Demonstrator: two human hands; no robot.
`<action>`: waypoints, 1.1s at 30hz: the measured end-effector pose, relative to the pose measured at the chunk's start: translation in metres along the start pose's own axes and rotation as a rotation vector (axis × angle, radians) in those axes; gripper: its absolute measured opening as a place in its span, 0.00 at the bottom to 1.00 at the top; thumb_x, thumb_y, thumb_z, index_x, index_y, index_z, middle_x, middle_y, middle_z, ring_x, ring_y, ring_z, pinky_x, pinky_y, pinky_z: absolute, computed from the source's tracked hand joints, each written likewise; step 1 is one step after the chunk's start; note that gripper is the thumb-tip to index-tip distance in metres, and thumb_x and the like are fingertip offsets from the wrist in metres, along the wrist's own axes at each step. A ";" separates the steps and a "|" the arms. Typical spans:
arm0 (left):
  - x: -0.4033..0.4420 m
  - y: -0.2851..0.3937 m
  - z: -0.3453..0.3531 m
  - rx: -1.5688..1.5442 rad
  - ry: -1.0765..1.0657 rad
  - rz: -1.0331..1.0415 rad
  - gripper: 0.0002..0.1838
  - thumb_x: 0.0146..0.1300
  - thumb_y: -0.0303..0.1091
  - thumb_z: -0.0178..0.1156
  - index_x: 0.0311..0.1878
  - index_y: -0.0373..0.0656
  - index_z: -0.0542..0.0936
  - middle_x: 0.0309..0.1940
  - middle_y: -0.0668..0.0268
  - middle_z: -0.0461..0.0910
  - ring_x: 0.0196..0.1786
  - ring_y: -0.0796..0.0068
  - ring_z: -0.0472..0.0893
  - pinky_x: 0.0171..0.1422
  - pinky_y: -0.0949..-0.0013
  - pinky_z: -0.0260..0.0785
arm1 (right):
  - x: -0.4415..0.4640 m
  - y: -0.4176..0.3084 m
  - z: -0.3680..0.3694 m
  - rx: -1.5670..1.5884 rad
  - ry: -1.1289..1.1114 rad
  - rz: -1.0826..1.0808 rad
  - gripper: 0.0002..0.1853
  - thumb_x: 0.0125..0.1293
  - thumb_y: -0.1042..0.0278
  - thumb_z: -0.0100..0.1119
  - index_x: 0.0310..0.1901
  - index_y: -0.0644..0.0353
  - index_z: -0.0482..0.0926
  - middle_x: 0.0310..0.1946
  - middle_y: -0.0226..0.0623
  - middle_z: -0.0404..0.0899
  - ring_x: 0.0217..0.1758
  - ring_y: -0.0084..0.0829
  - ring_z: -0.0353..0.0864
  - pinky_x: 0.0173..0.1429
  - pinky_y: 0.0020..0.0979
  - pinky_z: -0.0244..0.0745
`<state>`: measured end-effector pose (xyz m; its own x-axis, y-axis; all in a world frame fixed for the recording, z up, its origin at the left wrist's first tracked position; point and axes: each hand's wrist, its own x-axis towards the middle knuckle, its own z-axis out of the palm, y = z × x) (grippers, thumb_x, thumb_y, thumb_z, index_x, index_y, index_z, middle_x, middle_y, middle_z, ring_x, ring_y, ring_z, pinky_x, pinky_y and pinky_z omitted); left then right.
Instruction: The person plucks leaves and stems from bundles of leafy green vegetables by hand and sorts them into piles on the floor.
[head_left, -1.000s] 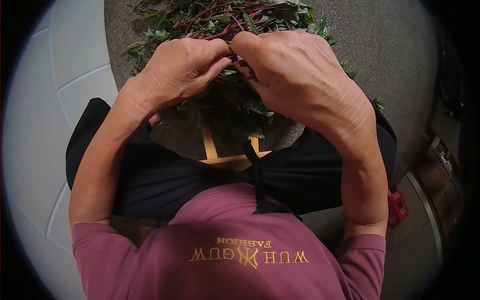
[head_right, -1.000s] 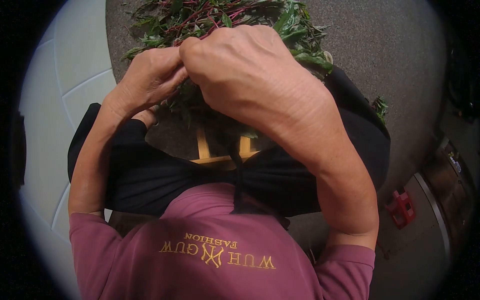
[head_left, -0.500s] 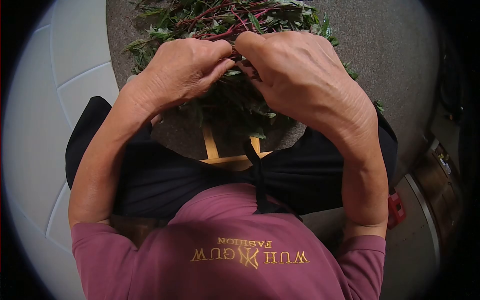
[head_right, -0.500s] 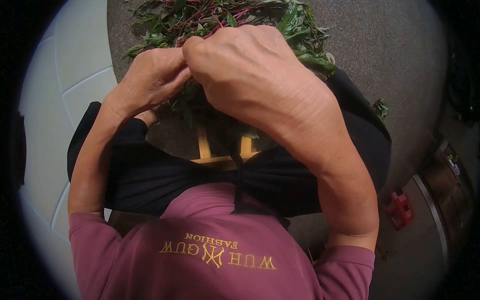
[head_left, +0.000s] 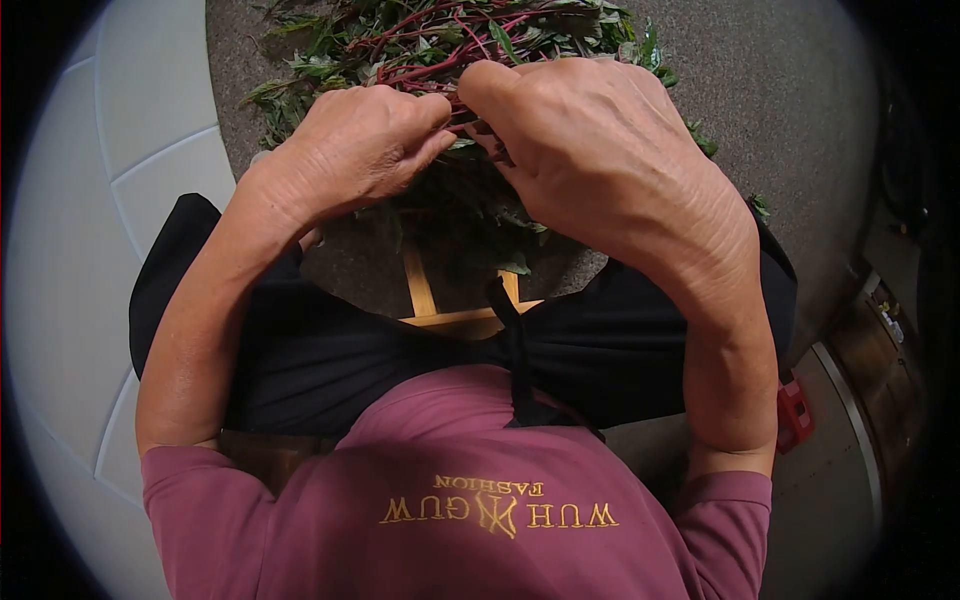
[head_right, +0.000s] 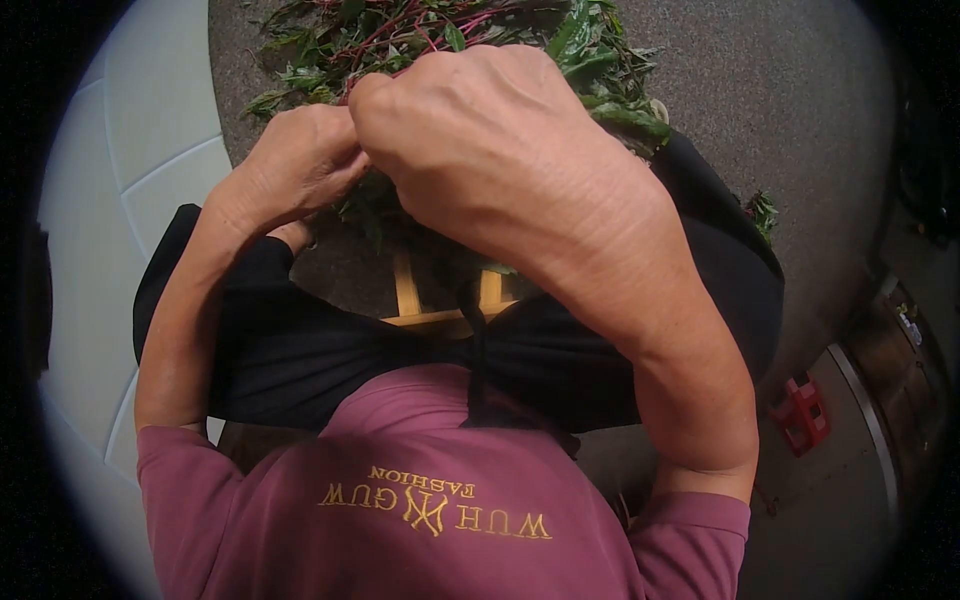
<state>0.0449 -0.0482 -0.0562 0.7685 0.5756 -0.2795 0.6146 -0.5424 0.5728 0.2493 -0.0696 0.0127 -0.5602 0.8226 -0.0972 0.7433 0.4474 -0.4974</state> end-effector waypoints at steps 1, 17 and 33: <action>0.000 0.001 0.000 0.029 -0.028 -0.019 0.12 0.68 0.42 0.53 0.39 0.43 0.74 0.26 0.53 0.80 0.33 0.46 0.81 0.36 0.49 0.73 | 0.000 -0.001 -0.001 0.003 -0.007 0.003 0.08 0.58 0.68 0.61 0.32 0.61 0.73 0.21 0.45 0.77 0.29 0.50 0.80 0.31 0.46 0.71; -0.001 0.002 0.003 0.047 -0.055 -0.019 0.11 0.67 0.40 0.54 0.39 0.42 0.75 0.25 0.53 0.79 0.33 0.47 0.81 0.36 0.49 0.73 | -0.003 -0.001 -0.004 0.034 -0.002 -0.010 0.05 0.58 0.70 0.58 0.30 0.61 0.74 0.20 0.46 0.76 0.28 0.50 0.80 0.30 0.46 0.71; -0.008 0.005 -0.003 0.073 -0.072 -0.005 0.10 0.67 0.39 0.55 0.40 0.41 0.74 0.27 0.54 0.81 0.34 0.47 0.81 0.35 0.49 0.73 | 0.003 -0.003 -0.003 0.031 0.023 -0.068 0.04 0.57 0.72 0.58 0.30 0.61 0.74 0.19 0.46 0.76 0.27 0.50 0.80 0.29 0.45 0.71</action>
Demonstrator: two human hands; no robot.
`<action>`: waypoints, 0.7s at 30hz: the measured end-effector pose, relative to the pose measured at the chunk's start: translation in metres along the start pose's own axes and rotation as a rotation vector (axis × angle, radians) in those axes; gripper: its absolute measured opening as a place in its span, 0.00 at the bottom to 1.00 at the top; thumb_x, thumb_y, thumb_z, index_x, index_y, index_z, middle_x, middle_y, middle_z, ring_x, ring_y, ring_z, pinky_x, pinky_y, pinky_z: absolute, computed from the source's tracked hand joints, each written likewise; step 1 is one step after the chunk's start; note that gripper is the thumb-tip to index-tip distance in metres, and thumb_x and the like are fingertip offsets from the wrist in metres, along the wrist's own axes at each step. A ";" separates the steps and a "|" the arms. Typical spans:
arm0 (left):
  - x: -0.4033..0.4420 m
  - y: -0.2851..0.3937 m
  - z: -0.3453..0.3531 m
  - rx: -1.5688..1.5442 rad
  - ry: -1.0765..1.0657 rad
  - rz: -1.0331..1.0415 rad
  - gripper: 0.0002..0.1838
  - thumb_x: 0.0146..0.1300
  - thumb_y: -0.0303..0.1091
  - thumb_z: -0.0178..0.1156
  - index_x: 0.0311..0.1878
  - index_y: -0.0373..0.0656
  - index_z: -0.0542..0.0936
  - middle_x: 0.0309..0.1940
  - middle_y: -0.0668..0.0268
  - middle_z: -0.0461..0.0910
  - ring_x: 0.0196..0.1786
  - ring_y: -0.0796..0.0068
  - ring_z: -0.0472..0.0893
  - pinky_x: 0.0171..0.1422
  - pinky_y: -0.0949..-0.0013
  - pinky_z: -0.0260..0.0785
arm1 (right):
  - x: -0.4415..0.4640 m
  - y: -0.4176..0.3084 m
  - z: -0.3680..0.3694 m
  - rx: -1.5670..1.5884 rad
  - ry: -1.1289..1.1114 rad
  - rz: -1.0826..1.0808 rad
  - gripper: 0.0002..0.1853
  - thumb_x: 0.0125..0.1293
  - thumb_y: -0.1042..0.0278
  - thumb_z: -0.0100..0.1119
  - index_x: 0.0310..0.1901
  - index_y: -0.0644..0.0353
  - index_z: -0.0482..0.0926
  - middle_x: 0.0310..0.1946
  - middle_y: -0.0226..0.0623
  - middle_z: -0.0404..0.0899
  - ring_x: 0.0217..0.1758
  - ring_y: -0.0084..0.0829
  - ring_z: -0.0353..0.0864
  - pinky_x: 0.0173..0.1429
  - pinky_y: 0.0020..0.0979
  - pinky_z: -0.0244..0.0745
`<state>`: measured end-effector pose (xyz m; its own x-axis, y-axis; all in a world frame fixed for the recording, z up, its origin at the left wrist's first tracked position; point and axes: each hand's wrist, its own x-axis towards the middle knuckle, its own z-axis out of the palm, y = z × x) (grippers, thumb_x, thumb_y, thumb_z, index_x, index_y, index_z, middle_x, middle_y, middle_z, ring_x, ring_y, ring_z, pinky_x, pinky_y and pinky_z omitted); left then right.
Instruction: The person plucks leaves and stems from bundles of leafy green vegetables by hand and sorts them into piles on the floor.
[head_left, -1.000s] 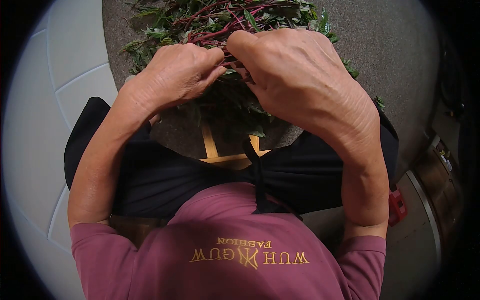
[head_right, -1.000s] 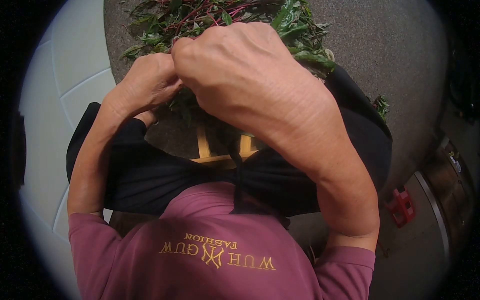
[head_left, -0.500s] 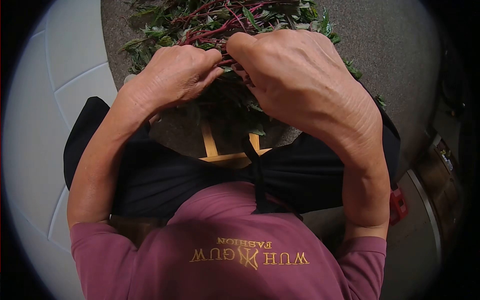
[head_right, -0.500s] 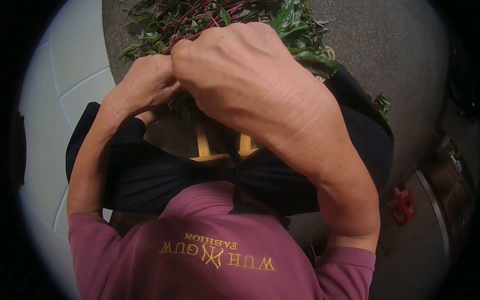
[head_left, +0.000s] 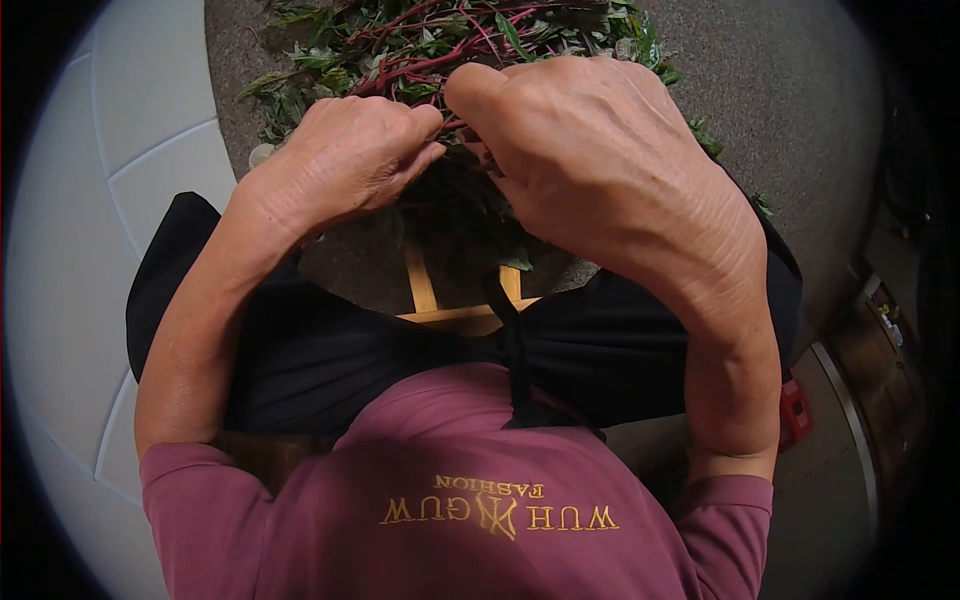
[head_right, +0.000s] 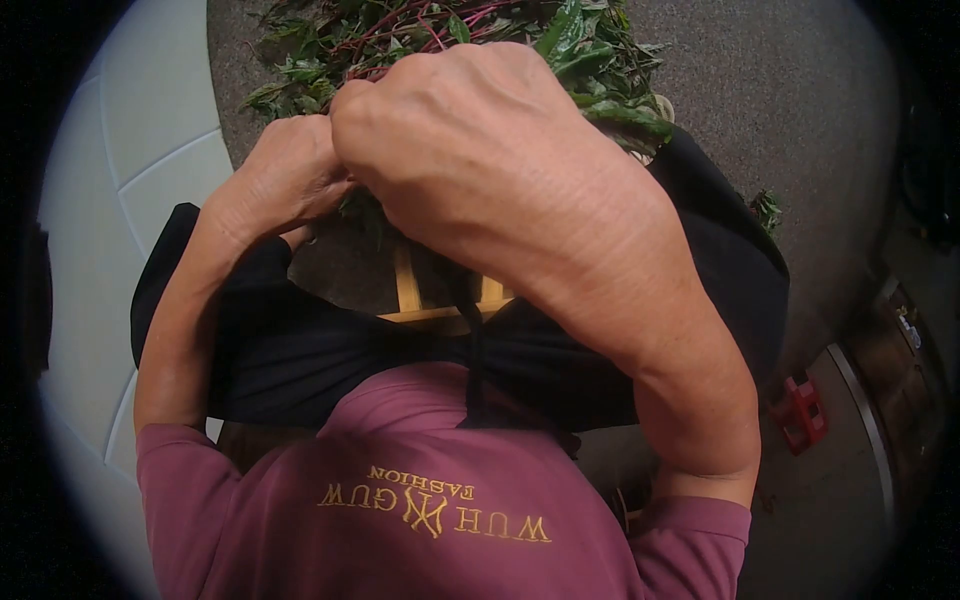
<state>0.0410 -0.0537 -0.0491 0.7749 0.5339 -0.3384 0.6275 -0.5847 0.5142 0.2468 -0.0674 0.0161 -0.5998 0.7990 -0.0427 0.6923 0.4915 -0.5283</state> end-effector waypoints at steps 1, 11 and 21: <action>0.000 0.000 -0.001 0.006 -0.004 -0.012 0.11 0.67 0.39 0.55 0.40 0.41 0.74 0.27 0.54 0.81 0.34 0.47 0.81 0.35 0.49 0.73 | 0.001 0.000 0.000 0.003 -0.003 0.000 0.04 0.57 0.72 0.58 0.30 0.61 0.74 0.19 0.46 0.76 0.27 0.50 0.80 0.29 0.45 0.71; -0.001 0.003 -0.002 0.040 -0.067 -0.061 0.11 0.67 0.39 0.55 0.40 0.41 0.74 0.27 0.54 0.80 0.35 0.47 0.81 0.36 0.49 0.73 | -0.006 -0.001 0.005 0.019 -0.037 0.042 0.03 0.56 0.73 0.57 0.30 0.61 0.73 0.20 0.45 0.77 0.28 0.49 0.80 0.29 0.45 0.72; -0.002 -0.010 0.017 0.013 -0.098 -0.050 0.12 0.67 0.40 0.55 0.39 0.40 0.75 0.27 0.53 0.80 0.36 0.46 0.81 0.37 0.48 0.73 | -0.003 0.007 0.003 -0.002 -0.002 0.002 0.05 0.58 0.71 0.58 0.29 0.61 0.72 0.19 0.45 0.75 0.27 0.49 0.79 0.29 0.46 0.69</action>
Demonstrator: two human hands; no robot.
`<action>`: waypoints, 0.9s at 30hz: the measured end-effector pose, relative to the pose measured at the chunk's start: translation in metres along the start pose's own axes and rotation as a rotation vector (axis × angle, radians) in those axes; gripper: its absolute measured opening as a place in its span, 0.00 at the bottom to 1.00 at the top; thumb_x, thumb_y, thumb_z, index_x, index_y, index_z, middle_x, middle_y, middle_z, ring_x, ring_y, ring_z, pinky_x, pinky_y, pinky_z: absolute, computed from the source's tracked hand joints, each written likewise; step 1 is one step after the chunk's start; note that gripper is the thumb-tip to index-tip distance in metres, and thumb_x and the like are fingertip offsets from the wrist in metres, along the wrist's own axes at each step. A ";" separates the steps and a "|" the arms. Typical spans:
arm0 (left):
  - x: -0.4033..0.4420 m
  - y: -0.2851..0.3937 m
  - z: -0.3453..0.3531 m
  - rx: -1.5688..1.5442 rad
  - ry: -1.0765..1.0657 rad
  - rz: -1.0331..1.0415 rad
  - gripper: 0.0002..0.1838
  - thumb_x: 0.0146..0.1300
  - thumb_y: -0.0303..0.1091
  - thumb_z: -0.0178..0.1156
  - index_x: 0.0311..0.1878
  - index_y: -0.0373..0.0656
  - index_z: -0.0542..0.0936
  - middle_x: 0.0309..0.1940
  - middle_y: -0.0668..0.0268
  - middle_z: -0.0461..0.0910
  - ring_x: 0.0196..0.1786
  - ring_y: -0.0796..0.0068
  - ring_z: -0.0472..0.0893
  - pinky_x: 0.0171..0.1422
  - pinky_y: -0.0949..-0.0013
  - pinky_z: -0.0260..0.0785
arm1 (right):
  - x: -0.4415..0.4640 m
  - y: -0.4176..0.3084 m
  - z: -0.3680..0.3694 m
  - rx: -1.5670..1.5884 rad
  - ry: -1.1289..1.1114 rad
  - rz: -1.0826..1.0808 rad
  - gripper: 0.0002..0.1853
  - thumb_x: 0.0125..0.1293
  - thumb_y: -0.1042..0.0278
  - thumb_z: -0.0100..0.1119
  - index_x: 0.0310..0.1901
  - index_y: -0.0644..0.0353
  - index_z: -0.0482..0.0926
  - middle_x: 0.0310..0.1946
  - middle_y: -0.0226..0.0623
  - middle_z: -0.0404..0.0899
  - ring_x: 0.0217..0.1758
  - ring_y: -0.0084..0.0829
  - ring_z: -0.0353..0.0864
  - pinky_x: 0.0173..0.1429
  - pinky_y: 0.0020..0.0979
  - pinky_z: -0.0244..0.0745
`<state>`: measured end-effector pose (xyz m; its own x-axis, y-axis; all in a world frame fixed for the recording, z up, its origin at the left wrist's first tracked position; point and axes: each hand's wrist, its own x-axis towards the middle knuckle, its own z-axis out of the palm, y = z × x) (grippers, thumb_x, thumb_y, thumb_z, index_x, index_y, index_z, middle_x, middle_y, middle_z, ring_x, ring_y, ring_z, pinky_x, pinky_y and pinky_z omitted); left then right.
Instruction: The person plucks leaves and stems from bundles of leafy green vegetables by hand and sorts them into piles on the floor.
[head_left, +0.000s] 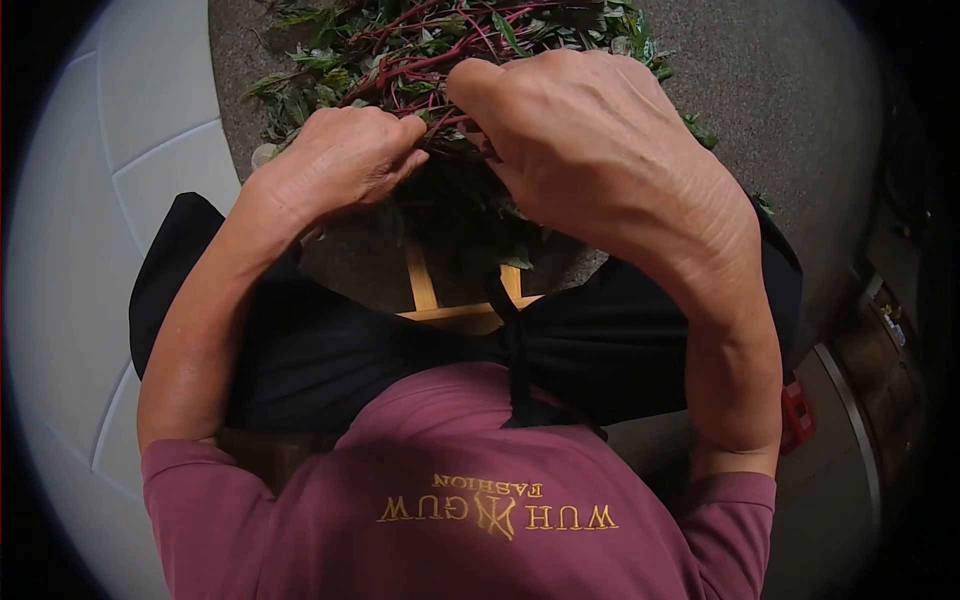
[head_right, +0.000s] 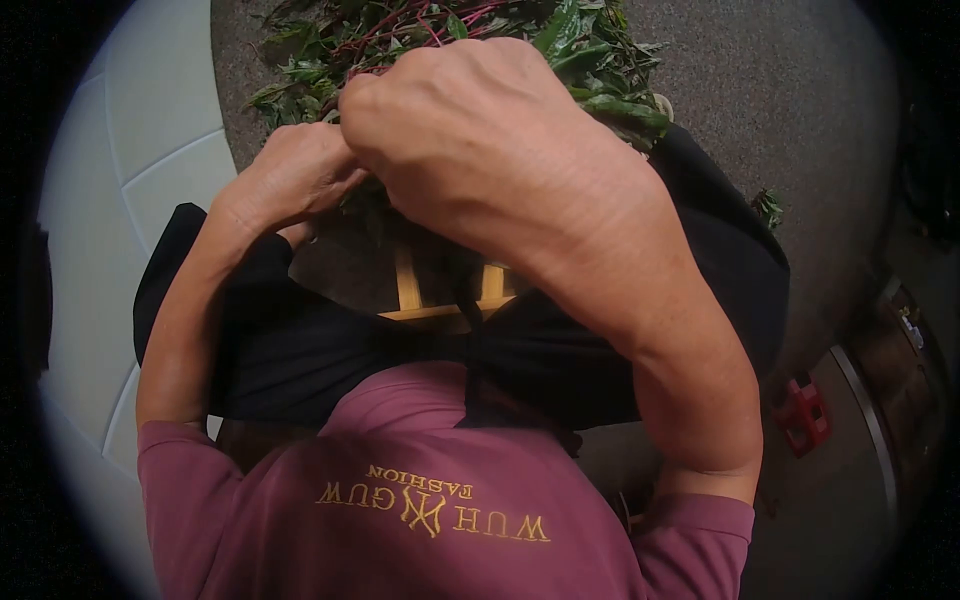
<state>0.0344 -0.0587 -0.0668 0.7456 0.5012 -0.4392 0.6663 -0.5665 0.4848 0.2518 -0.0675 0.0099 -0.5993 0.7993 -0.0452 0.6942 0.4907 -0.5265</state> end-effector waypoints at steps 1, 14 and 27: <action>0.002 -0.001 -0.003 0.007 -0.032 -0.033 0.12 0.67 0.41 0.55 0.39 0.40 0.75 0.27 0.53 0.80 0.35 0.46 0.80 0.36 0.48 0.72 | 0.001 0.001 0.000 -0.014 -0.012 0.025 0.06 0.59 0.70 0.58 0.29 0.61 0.72 0.19 0.45 0.75 0.27 0.49 0.79 0.29 0.46 0.69; -0.007 -0.001 -0.044 -0.005 0.043 -0.105 0.11 0.67 0.40 0.56 0.47 0.45 0.76 0.35 0.54 0.80 0.41 0.48 0.79 0.41 0.53 0.72 | 0.004 0.019 -0.020 0.073 0.100 0.169 0.07 0.63 0.70 0.62 0.35 0.61 0.73 0.19 0.39 0.70 0.21 0.38 0.73 0.28 0.36 0.66; -0.018 -0.018 -0.052 -0.008 0.364 -0.069 0.13 0.68 0.43 0.55 0.36 0.43 0.74 0.27 0.56 0.79 0.34 0.50 0.80 0.35 0.51 0.72 | 0.006 0.030 -0.034 0.478 0.287 0.276 0.05 0.68 0.70 0.61 0.41 0.61 0.81 0.25 0.22 0.74 0.27 0.13 0.70 0.31 0.20 0.66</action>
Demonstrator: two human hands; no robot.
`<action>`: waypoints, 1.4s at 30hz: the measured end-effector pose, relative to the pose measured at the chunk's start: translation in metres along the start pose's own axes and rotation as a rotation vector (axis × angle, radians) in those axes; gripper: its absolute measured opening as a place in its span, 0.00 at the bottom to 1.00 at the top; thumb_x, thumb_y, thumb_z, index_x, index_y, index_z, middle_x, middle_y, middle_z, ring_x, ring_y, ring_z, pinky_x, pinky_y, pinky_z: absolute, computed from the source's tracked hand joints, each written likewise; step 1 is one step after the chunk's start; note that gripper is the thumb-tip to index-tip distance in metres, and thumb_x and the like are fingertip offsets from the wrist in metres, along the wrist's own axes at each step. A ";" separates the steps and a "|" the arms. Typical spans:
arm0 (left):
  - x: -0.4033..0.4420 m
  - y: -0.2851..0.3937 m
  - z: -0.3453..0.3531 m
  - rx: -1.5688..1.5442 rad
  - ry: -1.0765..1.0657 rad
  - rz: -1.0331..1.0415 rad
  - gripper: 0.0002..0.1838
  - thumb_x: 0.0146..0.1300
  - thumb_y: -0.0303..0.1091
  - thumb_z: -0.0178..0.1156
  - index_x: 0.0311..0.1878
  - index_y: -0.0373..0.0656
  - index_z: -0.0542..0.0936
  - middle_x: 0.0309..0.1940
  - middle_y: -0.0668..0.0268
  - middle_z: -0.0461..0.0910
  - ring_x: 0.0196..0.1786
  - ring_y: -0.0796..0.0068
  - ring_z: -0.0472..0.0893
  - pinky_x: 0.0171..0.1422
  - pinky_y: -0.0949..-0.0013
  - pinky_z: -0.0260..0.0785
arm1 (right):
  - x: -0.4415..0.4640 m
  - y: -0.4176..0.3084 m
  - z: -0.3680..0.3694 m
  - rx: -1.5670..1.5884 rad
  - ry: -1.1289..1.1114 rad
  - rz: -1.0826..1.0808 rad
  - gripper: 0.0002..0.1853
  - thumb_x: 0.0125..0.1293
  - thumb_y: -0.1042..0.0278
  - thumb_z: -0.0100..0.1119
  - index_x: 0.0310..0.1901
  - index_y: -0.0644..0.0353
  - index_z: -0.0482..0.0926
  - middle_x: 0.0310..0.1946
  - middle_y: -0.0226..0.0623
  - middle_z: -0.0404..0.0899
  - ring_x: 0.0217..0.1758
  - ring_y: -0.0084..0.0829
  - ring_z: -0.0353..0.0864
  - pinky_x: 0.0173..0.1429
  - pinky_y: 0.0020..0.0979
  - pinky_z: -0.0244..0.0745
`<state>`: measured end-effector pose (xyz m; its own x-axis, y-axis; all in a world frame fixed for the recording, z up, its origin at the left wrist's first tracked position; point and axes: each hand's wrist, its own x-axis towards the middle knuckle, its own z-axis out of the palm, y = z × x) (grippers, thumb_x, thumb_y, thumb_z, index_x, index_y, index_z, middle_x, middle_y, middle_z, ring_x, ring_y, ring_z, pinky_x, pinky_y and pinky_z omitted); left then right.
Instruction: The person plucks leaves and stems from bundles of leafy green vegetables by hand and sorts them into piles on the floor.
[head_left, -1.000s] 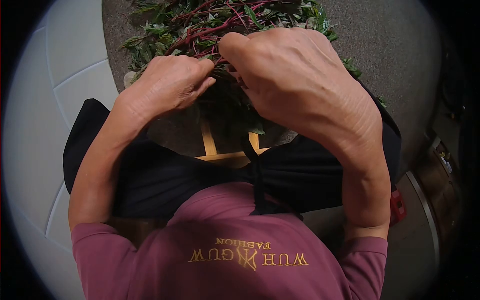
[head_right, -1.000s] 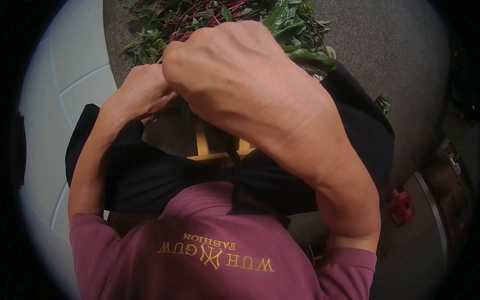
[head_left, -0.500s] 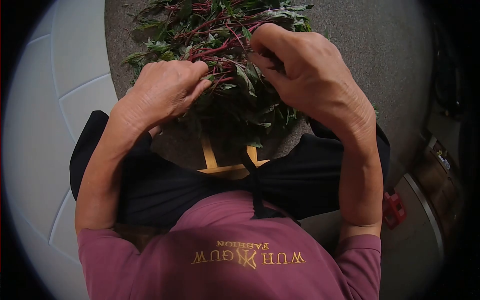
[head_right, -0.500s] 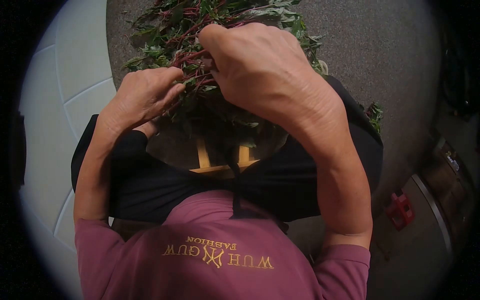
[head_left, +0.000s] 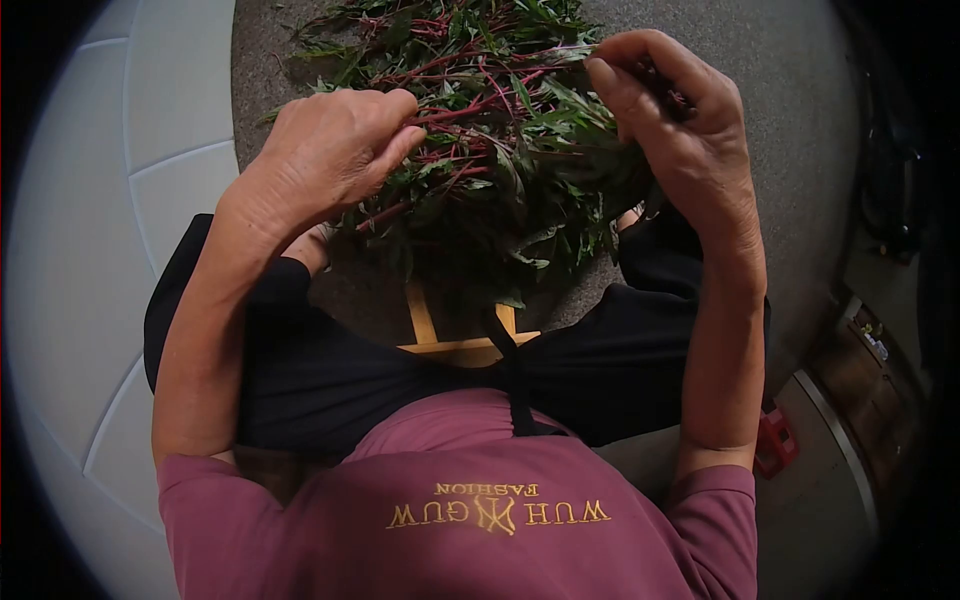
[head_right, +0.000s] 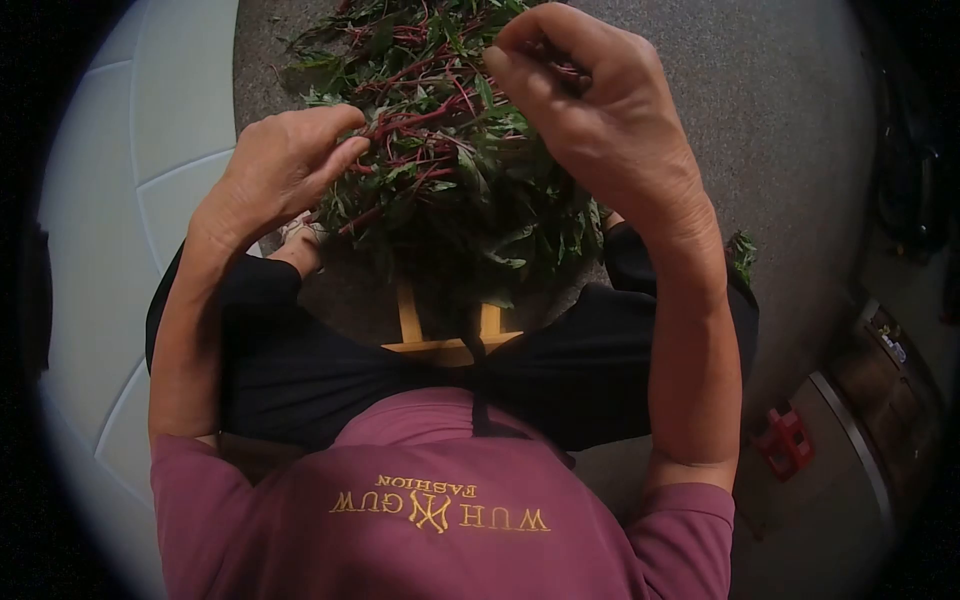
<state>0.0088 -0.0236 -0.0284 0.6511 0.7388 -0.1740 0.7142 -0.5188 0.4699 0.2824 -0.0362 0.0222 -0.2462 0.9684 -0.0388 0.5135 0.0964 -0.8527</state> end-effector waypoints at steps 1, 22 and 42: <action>0.001 0.000 0.000 -0.009 -0.003 -0.011 0.12 0.68 0.43 0.55 0.37 0.43 0.75 0.27 0.56 0.79 0.34 0.50 0.80 0.36 0.51 0.72 | 0.000 0.001 -0.001 0.048 0.012 0.006 0.06 0.68 0.70 0.61 0.42 0.63 0.81 0.25 0.23 0.74 0.27 0.13 0.70 0.31 0.19 0.65; 0.014 0.024 0.001 -0.710 0.150 0.022 0.21 0.68 0.47 0.56 0.49 0.36 0.75 0.41 0.52 0.77 0.45 0.53 0.79 0.49 0.60 0.71 | 0.011 0.008 -0.024 1.317 0.117 0.300 0.10 0.73 0.67 0.50 0.47 0.65 0.75 0.21 0.25 0.62 0.25 0.22 0.64 0.30 0.26 0.64; 0.000 0.023 -0.027 -0.650 0.292 0.103 0.07 0.60 0.32 0.61 0.36 0.38 0.81 0.32 0.58 0.79 0.40 0.56 0.79 0.46 0.61 0.72 | 0.022 0.010 -0.004 0.989 0.250 0.343 0.07 0.72 0.68 0.53 0.43 0.62 0.77 0.24 0.30 0.75 0.27 0.23 0.76 0.33 0.25 0.75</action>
<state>0.0181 -0.0242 0.0062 0.5469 0.8318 0.0949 0.2961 -0.2982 0.9074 0.2853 -0.0130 0.0150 0.0169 0.9389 -0.3438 -0.3975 -0.3092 -0.8639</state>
